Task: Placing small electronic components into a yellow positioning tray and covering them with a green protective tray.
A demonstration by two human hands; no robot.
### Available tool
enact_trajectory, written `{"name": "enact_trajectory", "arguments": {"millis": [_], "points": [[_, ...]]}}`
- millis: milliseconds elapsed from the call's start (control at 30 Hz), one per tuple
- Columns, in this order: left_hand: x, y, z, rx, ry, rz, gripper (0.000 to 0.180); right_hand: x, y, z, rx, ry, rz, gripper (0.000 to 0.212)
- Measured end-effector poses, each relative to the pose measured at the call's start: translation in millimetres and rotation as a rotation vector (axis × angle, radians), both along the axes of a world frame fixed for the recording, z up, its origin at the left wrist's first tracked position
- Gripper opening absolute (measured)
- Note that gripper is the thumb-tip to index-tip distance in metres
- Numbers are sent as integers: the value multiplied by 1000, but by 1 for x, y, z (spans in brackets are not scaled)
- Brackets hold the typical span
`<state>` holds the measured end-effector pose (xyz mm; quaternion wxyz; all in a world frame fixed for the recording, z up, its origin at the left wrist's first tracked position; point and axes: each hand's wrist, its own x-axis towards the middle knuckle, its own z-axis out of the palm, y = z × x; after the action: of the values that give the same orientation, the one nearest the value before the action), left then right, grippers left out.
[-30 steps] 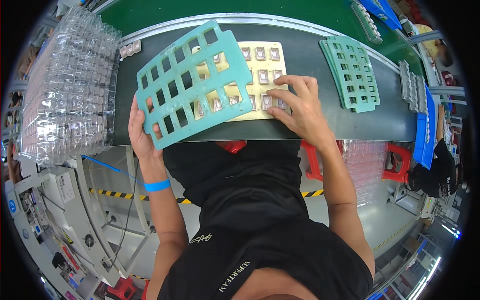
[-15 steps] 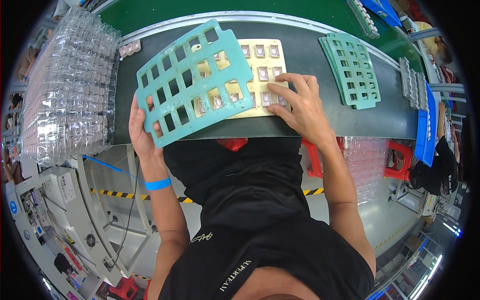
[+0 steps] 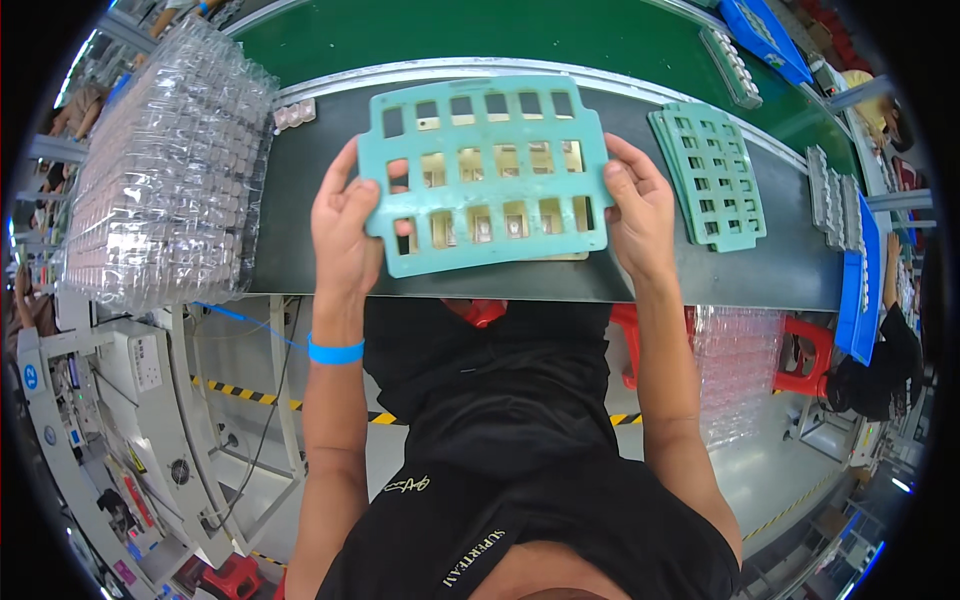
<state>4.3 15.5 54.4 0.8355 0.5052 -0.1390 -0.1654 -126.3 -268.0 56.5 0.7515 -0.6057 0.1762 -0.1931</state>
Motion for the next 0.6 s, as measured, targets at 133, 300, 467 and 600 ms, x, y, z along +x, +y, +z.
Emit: {"name": "enact_trajectory", "arguments": {"millis": [133, 300, 467, 600], "points": [[-2, -18, 15, 214, 16, 63, 49, 2, -13, -16, 31, 2, 3, 43], [13, -4, -3, 405, -133, 108, 49, -1, -13, -29, 95, -13, 39, 38], [14, -3, -7, 285, 53, 30, 52, -2, -16, -34, 121, -28, 44, 35], [17, 6, -25, 258, 68, 10, 51, -1, -15, -37, 101, 20, 32, 33]]}}
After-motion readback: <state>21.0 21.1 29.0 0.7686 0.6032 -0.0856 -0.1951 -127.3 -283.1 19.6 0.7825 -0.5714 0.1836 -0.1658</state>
